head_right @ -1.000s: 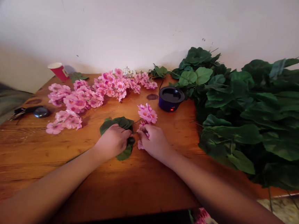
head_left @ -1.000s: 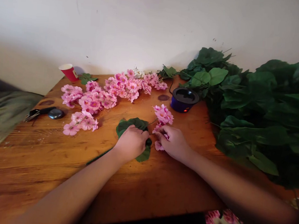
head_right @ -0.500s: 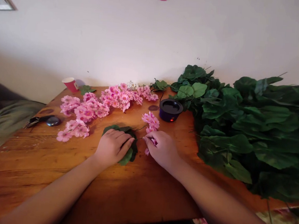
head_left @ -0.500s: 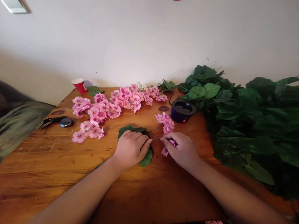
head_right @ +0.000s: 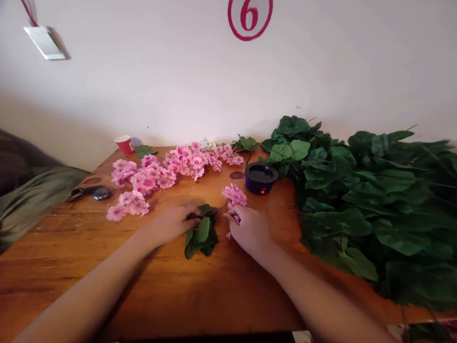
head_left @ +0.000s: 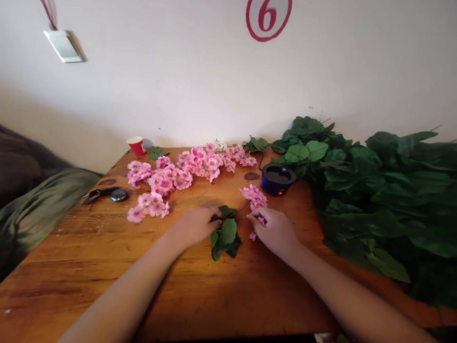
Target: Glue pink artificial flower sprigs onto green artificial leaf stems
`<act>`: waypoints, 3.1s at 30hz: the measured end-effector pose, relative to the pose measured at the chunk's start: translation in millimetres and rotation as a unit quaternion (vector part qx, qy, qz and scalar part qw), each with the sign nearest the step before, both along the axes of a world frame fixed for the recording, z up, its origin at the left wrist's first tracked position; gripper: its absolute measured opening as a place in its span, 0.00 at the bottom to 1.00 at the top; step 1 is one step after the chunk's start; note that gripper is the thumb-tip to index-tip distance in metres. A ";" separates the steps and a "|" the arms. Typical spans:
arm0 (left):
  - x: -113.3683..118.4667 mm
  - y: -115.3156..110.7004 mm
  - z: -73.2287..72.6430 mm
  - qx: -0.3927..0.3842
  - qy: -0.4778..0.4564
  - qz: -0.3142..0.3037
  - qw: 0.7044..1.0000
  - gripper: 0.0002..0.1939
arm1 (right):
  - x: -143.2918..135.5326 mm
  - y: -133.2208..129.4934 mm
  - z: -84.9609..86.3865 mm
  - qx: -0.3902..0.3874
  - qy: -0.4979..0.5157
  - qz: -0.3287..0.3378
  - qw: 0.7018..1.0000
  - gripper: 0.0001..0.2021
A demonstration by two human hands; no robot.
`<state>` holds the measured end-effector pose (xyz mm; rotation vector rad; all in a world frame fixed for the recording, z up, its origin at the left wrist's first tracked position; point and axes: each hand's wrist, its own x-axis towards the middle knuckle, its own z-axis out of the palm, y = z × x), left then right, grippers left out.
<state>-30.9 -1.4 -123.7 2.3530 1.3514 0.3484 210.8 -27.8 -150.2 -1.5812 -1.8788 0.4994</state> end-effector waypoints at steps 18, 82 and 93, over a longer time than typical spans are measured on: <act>13.1 3.8 -36.2 0.194 -0.093 0.049 0.975 0.07 | 1.2 3.3 3.1 0.012 -0.052 -0.046 0.998 0.08; 8.3 24.1 -52.5 0.170 -0.128 0.103 0.972 0.10 | -0.9 3.2 -2.9 -0.082 -0.033 0.011 0.996 0.10; 9.8 14.7 -44.3 0.188 -0.084 0.082 0.975 0.04 | -7.8 -10.2 -2.1 0.283 -0.150 -0.042 0.946 0.11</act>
